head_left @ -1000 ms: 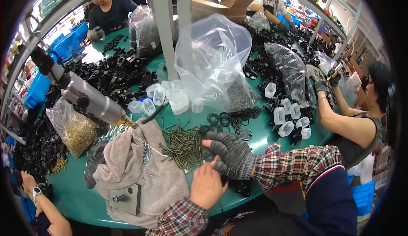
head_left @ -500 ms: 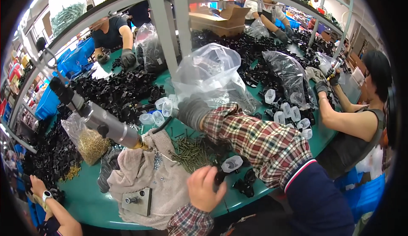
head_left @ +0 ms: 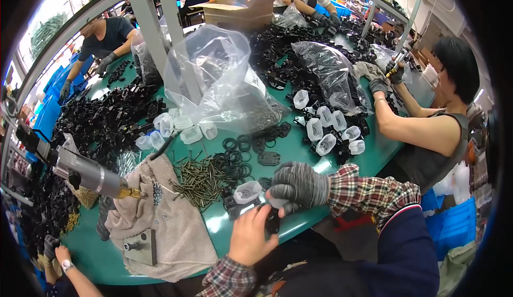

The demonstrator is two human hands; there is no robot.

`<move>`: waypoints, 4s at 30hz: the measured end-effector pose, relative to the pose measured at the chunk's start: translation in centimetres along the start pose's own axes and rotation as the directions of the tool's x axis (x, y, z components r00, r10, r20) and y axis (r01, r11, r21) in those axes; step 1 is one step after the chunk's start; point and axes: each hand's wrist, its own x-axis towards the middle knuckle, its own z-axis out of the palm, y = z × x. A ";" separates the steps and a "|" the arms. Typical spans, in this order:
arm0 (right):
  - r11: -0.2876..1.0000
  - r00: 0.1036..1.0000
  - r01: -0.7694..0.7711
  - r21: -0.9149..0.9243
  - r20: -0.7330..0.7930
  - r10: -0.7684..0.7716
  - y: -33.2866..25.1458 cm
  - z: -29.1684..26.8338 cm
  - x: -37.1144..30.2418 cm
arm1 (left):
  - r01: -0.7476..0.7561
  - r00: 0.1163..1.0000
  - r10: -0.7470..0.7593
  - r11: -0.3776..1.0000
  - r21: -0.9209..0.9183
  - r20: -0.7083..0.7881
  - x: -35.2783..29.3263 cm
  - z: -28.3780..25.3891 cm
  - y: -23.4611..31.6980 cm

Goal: The recorder is assembling small black components with metal rings and placing them into small clear plastic containers at a factory workbench.

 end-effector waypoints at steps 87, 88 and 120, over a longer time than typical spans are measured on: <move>0.632 0.724 -0.625 -0.459 -0.036 0.689 9.9 -19.2 -8.9 | -0.010 0.999 -0.002 0.975 0.223 0.050 21.1 -0.3 4.6; 0.625 0.709 -0.589 -0.512 0.044 0.704 13.4 -19.2 -6.0 | 0.000 0.999 -0.010 0.973 0.233 0.040 20.9 -0.9 4.4; 0.225 0.153 -0.846 -0.484 0.185 0.971 41.8 -16.1 4.8 | 0.677 0.627 -0.197 0.617 -0.402 0.754 19.7 -6.9 -2.2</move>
